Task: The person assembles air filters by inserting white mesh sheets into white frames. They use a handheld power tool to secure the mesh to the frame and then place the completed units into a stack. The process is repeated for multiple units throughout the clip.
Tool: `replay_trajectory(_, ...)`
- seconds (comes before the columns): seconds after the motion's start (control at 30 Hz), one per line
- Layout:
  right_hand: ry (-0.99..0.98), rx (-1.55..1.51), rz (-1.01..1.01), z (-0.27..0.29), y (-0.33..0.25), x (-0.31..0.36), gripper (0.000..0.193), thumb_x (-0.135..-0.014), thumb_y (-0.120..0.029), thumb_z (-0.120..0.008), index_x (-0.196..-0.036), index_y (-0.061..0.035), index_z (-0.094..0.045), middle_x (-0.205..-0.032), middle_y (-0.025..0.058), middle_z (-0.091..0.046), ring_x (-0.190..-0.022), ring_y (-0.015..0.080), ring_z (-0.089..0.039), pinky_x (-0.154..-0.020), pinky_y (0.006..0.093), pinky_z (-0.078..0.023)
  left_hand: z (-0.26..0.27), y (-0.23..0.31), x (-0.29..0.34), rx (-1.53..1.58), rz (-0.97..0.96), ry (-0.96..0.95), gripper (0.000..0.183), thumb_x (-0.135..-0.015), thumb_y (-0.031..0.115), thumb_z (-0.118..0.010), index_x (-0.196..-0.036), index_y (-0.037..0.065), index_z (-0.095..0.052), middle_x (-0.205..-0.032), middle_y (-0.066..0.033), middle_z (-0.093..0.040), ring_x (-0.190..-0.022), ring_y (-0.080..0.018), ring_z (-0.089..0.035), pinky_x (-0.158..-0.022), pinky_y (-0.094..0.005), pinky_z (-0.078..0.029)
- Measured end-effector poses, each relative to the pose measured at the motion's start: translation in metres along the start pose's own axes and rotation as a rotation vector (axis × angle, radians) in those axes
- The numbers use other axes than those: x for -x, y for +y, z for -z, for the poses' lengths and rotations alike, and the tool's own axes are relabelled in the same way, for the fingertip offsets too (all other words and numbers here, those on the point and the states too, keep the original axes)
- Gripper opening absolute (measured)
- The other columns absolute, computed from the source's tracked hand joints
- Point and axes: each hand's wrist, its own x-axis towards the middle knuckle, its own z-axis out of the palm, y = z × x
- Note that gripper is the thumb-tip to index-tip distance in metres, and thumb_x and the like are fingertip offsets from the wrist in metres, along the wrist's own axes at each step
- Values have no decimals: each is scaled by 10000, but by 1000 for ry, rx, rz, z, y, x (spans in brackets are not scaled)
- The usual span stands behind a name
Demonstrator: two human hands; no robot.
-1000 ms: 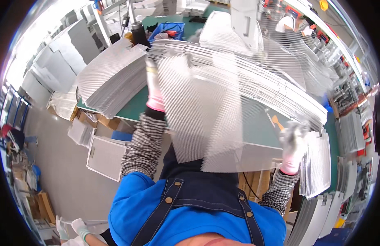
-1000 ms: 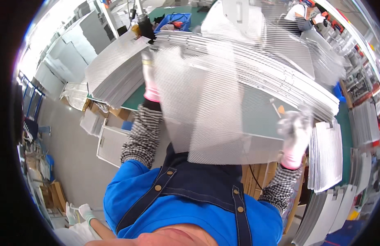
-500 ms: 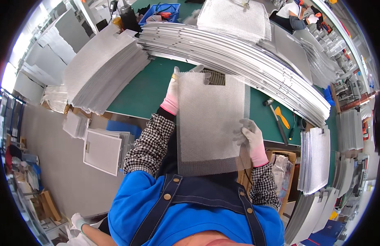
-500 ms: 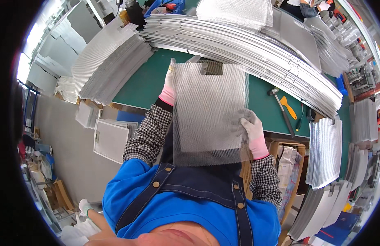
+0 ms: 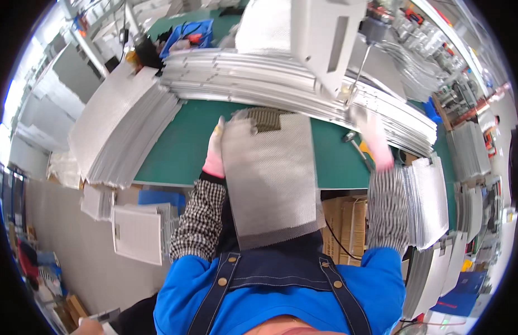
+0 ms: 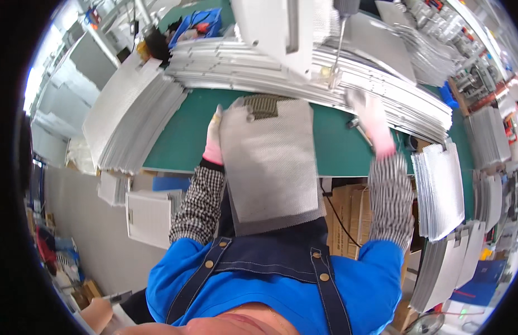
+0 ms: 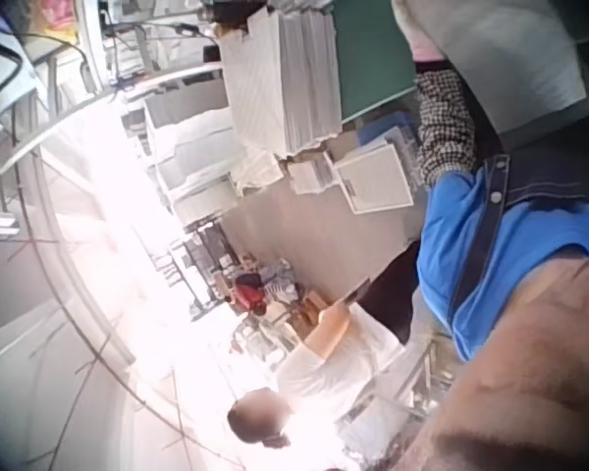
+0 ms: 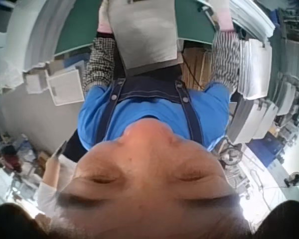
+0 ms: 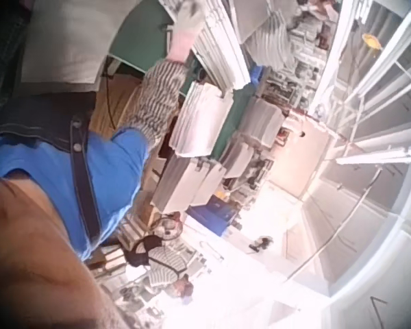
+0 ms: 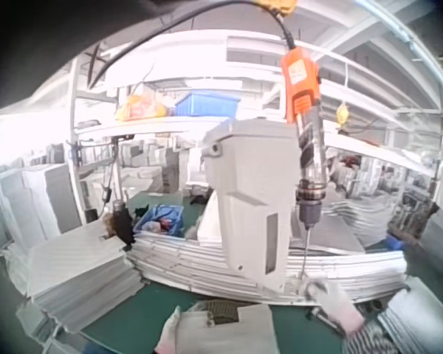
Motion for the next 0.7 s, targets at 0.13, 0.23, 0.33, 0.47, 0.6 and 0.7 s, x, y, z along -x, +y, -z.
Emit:
replay_trajectory(0.13, 368, -37, 262, 6, -30, -176, 525, -925, -473, -613, -1230, -46, -616, -1180, 218, -672, -1139, 362, -638, -962, 445, -490, 13, 2, 6, -57, 56, 22, 681, -1025, 542, -454, -1442, 3, -453, -1281, -193, -605, -1123, -313, -608, -999, -462, -508)
replay_trajectory(0.23, 318, 237, 44, -14, -45, -252, 579, -880, -528, -627, -1224, -62, -621, -1164, 209, -673, -1132, 379, -640, -939, 497, -479, 13, 0, -2, -71, 65, -62, 673, -1022, 548, -456, -1433, 15, -468, -1281, -199, -605, -1115, -313, -611, -991, -466, -512)
replay_trajectory(0.33, 379, 639, 16, -46, -67, -258, 612, -845, -527, -643, -1254, -72, -613, -1158, 195, -673, -1132, 399, -639, -906, 572, -463, 7, -4, -4, 6, 71, -195, 696, -1008, 570, -467, -1414, 5, -484, -1271, -203, -612, -1100, -313, -621, -976, -456, -526)
replay_trajectory(0.47, 587, 734, 138, -47, -99, -244, 399, -915, -217, -618, -1277, -52, -593, -1170, 209, -661, -1087, 360, -647, -934, 543, -480, 9, 2, 3, -156, 37, -31, 727, -990, 573, -507, -1417, -13, -465, -1279, -193, -607, -1081, -304, -628, -949, -424, -547)
replay_trajectory(0.6, 437, -633, 174, -4, -93, -232, 420, -919, -88, -619, -1330, -44, -548, -1225, 149, -644, -1123, 298, -632, -968, 487, -514, 17, 0, 0, -149, 24, -54, 731, -977, 567, -543, -1412, -16, -464, -1275, -197, -603, -1069, -296, -633, -932, -411, -558)
replay_trajectory(0.7, -41, -1354, 271, 25, -57, -224, 517, -913, -24, -623, -1412, -50, -492, -1280, 129, -625, -1114, 238, -634, -922, 420, -558, 6, 2, 2, -210, 24, -19, 752, -956, 586, -564, -1404, -10, -465, -1252, -197, -601, -1081, -293, -625, -945, -416, -548)
